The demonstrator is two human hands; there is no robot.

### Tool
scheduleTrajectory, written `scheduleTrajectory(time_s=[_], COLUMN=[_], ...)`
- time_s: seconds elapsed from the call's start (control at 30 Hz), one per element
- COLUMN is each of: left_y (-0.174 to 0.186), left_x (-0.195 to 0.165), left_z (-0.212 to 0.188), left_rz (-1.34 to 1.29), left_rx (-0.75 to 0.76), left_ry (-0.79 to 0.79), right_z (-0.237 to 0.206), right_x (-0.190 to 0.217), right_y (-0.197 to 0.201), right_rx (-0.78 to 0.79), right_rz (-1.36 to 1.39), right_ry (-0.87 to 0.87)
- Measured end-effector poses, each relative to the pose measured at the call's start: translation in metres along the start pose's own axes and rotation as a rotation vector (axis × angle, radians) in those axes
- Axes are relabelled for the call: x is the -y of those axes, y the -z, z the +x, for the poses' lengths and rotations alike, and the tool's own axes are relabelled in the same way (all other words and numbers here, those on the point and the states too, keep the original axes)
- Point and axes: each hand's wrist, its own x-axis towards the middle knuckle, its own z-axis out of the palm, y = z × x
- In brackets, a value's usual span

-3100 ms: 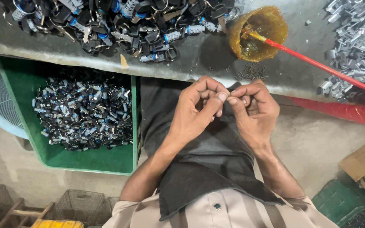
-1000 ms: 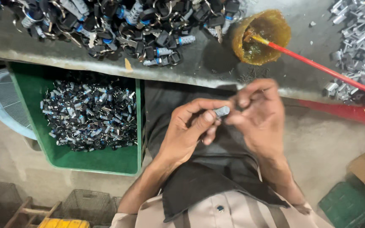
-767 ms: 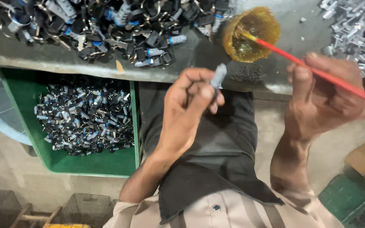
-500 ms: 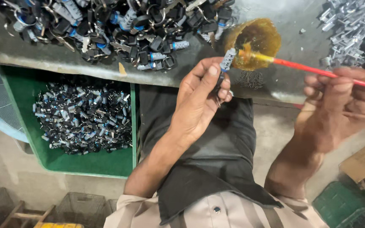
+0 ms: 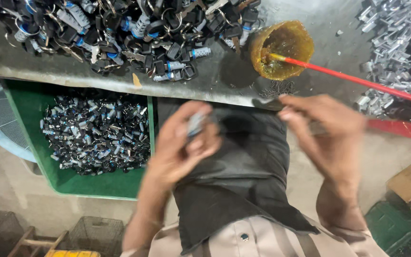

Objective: The person sits at a workbench covered with piles of small lock cylinders and padlock parts. They pick up one cylinder at a time, hold it over a bowl of yellowish liquid, and coat it using a long red-handled brush, then set the treated cylinder back on the bench and reach for the next one.

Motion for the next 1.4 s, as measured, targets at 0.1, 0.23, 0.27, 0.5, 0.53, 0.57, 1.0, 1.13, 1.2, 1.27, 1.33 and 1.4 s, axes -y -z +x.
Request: scheduleTrajectory(time_s=[0.1,0.23,0.27,0.5,0.53,0.57,1.0,1.13,1.2,1.27,1.33,1.4], left_y=[0.004,-0.023,-0.031,-0.026,-0.019,-0.014,-0.058,-0.041,-0.033,-0.028,-0.021,-0.016], left_x=[-0.074,-0.107,-0.105,-0.038,-0.031,-0.027,-0.047,-0.005,0.018,0.032,0.042,0.049], left_z=[-0.038,-0.077,-0.074,0.06,0.075,0.083,0.023,0.003,0.01,0.012,0.011,0.006], left_rz=[1.252,2.848,3.009,2.586,2.629,2.673,1.373,0.758,0.492,0.341,0.289,0.276], left_rx=[-0.064,-0.444,-0.547,-0.375,-0.413,-0.449,-0.307,-0.212,-0.186,-0.228,-0.263,-0.273], left_ry=[0.051,0.022,-0.064,-0.562,-0.579,-0.598,-0.715,-0.304,-0.195,-0.078,-0.026,-0.052], right_z=[0.001,0.004,0.007,0.005,0.003,0.002,-0.017,-0.012,-0.009,-0.01,-0.01,-0.009], right_x=[-0.006,-0.016,-0.017,-0.017,-0.018,-0.02,-0.021,-0.006,0.001,0.006,0.011,0.016], right_y=[-0.03,-0.049,-0.052,-0.059,-0.059,-0.06,-0.052,-0.056,-0.06,-0.061,-0.062,-0.067], right_rx=[0.001,-0.022,-0.027,-0.02,-0.021,-0.038,-0.15,-0.174,-0.154,-0.118,-0.066,-0.094], right_rz=[-0.058,-0.223,-0.262,-0.343,-0.32,-0.304,0.179,0.383,0.489,0.526,0.508,0.475], right_ry=[0.094,0.228,0.244,0.274,0.26,0.249,0.074,0.12,0.145,0.139,0.114,0.093])
